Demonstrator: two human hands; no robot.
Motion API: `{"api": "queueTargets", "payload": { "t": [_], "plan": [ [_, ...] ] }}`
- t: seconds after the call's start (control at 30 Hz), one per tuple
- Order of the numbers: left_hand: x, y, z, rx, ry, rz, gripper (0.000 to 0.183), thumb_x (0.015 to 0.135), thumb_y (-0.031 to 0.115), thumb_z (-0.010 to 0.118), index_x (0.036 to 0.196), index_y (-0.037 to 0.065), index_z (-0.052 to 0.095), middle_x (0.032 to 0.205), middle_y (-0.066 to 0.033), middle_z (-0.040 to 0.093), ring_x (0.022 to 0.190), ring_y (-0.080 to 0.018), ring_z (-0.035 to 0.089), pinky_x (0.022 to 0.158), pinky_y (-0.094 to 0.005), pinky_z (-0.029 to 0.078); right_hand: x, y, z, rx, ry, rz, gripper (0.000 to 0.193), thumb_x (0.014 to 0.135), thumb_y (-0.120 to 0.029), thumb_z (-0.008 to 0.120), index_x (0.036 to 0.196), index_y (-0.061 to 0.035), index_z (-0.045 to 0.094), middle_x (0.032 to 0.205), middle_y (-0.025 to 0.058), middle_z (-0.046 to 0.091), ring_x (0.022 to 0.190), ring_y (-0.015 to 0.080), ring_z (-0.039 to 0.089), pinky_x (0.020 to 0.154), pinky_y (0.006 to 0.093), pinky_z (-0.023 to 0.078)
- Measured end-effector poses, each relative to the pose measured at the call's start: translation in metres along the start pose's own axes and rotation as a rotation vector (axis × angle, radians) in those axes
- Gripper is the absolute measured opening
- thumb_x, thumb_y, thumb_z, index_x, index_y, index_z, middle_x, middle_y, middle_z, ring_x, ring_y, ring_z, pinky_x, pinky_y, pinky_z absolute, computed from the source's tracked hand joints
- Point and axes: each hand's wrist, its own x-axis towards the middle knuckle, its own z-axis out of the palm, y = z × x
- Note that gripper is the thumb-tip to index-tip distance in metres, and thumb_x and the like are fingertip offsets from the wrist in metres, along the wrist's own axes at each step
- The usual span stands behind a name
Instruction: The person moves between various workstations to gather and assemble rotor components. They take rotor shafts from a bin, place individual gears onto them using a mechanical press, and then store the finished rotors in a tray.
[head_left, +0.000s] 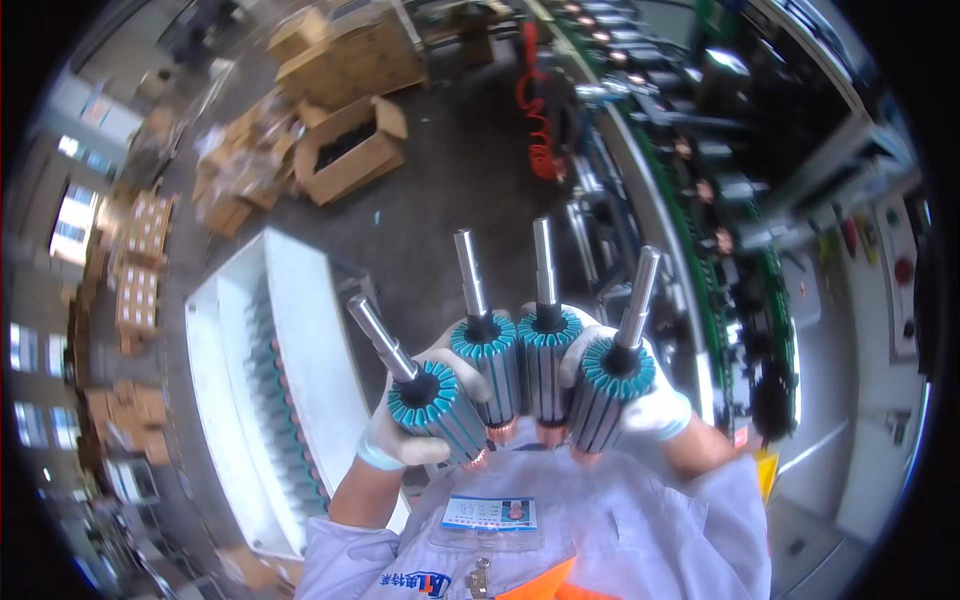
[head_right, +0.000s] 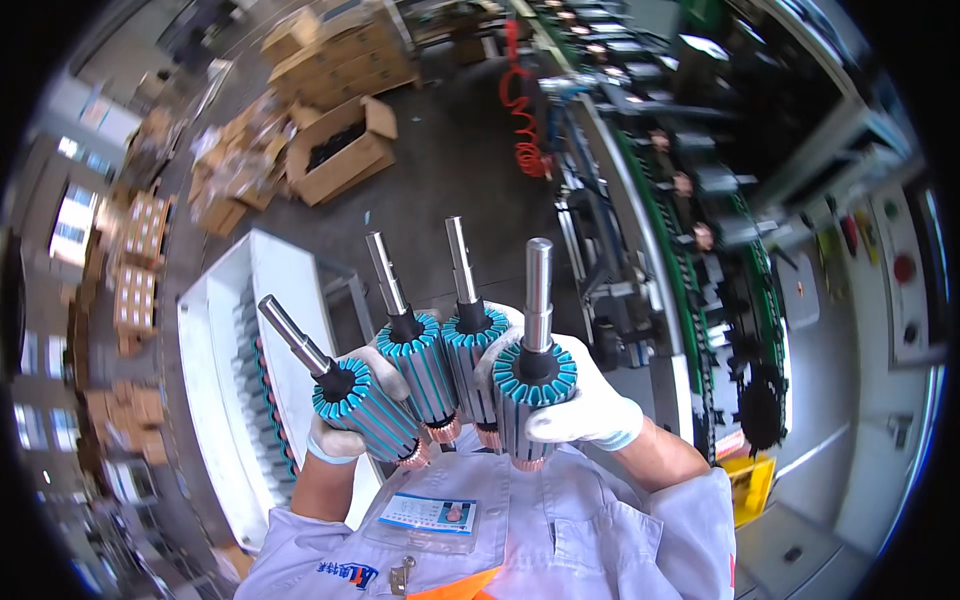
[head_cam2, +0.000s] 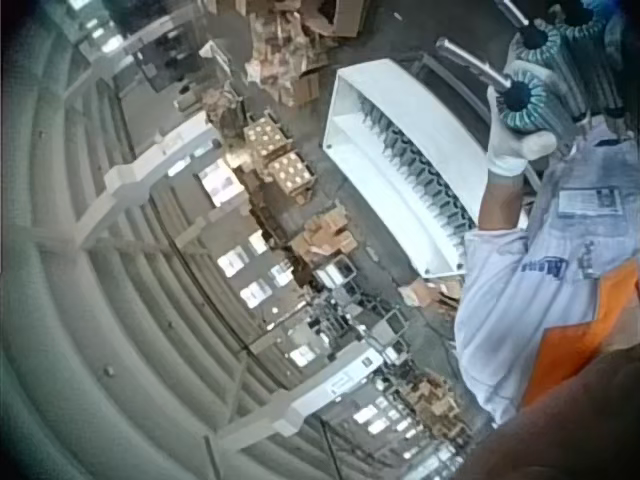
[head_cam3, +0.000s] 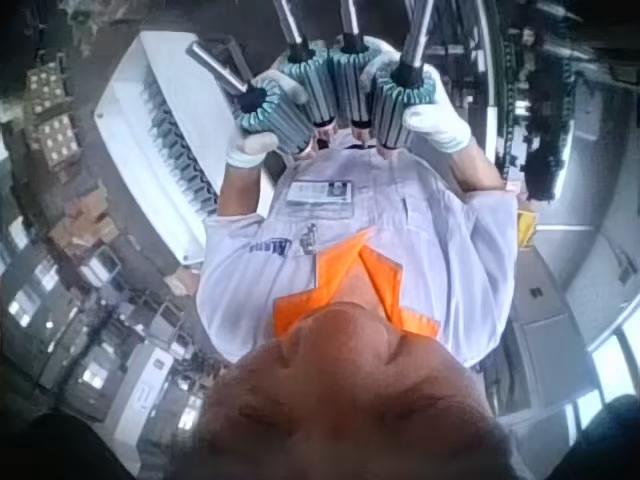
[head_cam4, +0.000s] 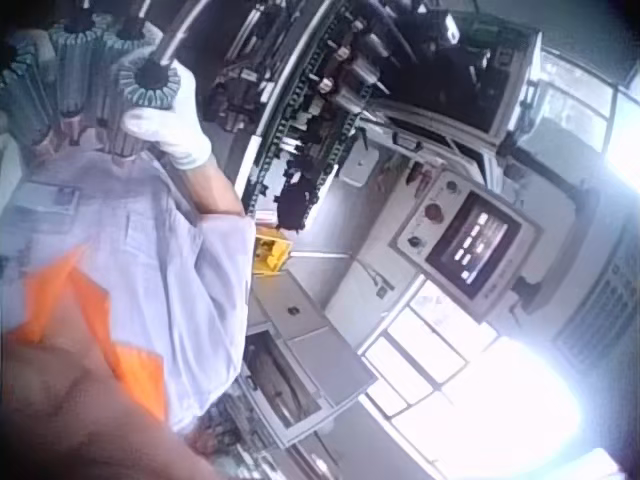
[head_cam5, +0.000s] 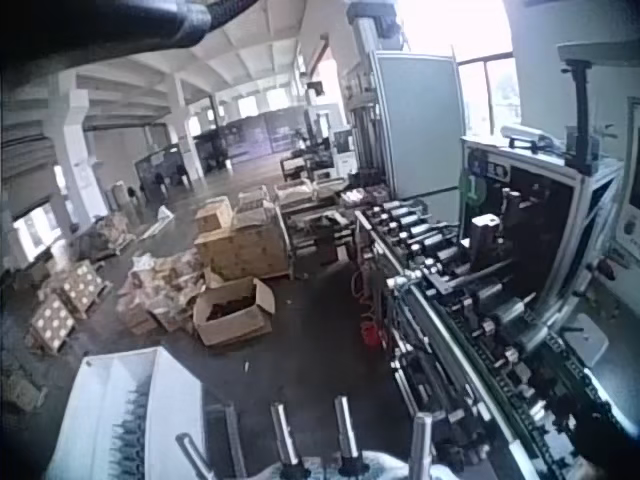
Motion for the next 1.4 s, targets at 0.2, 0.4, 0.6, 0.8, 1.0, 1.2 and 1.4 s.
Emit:
{"api": "queueTargets", "payload": {
  "t": [0.2, 0.4, 0.6, 0.8, 1.0, 1.2, 1.4],
  "plan": [
    [-0.084, 0.053, -0.062, -0.076, 0.370, -0.027, 0.060, 0.057, 0.026, 0.085, 0.107, -0.002, 0.068, 0.102, -0.0093, 0.068, 0.106, -0.0195, 0.063, 0.090, -0.0316, 0.051, 0.116, 0.038, 0.066, -0.020, -0.161, 0.066, 0.066, 0.064, -0.048, 0.088, 0.103, 0.0011, 0.066, 0.112, 0.0120, 0.064, 0.127, 0.0279, 0.047, 0.103, 0.0425, 0.039],
    [-0.158, 0.103, -0.153, -0.163, 0.654, -0.054, 0.064, 0.061, 0.036, 0.084, 0.109, -0.003, 0.064, 0.106, -0.0091, 0.061, 0.101, -0.0211, 0.060, 0.090, -0.0332, 0.046, 0.252, 0.091, 0.157, -0.014, -0.315, 0.285, 0.062, 0.070, -0.047, 0.081, 0.104, 0.0013, 0.063, 0.116, 0.0138, 0.059, 0.123, 0.0284, 0.050, 0.103, 0.0417, 0.041],
    [-0.226, 0.116, -0.254, -0.276, 1.000, 0.168, 0.064, 0.067, 0.032, 0.083, 0.115, -0.004, 0.060, 0.107, -0.0119, 0.063, 0.098, -0.0232, 0.066, 0.089, -0.0364, 0.055, 0.400, 0.178, 0.224, -0.014, -0.515, 0.488, 0.062, 0.077, -0.039, 0.079, 0.119, 0.0023, 0.060, 0.121, 0.0101, 0.059, 0.114, 0.0194, 0.057, 0.101, 0.0352, 0.045],
    [-0.254, 0.109, -0.343, -0.325, 1.162, 0.366, 0.060, 0.072, 0.025, 0.084, 0.119, -0.002, 0.061, 0.109, -0.0116, 0.067, 0.096, -0.0241, 0.071, 0.085, -0.0398, 0.062, 0.533, 0.252, 0.267, -0.066, -0.661, 0.676, 0.052, 0.086, -0.028, 0.075, 0.125, 0.0030, 0.060, 0.107, 0.0063, 0.067, 0.096, 0.0145, 0.065, 0.087, 0.0301, 0.053],
    [-0.246, 0.095, -0.450, -0.236, 1.417, 0.469, 0.052, 0.081, 0.024, 0.076, 0.122, -0.004, 0.061, 0.107, -0.0123, 0.072, 0.091, -0.0214, 0.073, 0.083, -0.0348, 0.061, 0.677, 0.331, 0.294, -0.162, -0.844, 0.866, 0.042, 0.090, -0.029, 0.072, 0.117, 0.0027, 0.066, 0.099, 0.0082, 0.072, 0.085, 0.0145, 0.071, 0.075, 0.0299, 0.059],
    [-0.219, 0.077, -0.524, -0.307, 1.682, 0.532, 0.043, 0.088, 0.019, 0.068, 0.123, -0.005, 0.061, 0.104, -0.0114, 0.071, 0.087, -0.0184, 0.071, 0.077, -0.0327, 0.059, 0.778, 0.387, 0.309, -0.345, -0.882, 0.952, 0.032, 0.088, -0.028, 0.078, 0.102, -0.0002, 0.070, 0.089, 0.0014, 0.070, 0.073, 0.0089, 0.067, 0.068, 0.0254, 0.055],
    [-0.210, 0.069, -0.554, -0.457, 1.825, 0.459, 0.034, 0.088, 0.016, 0.069, 0.113, -0.006, 0.063, 0.092, -0.0098, 0.070, 0.073, -0.0178, 0.069, 0.064, -0.0299, 0.059, 0.874, 0.441, 0.293, -1.034, -1.102, 0.745, 0.063, 0.075, -0.048, 0.081, 0.110, 0.0032, 0.069, 0.095, 0.0128, 0.071, 0.092, 0.0229, 0.067, 0.085, 0.0338, 0.052]
  ]
}}
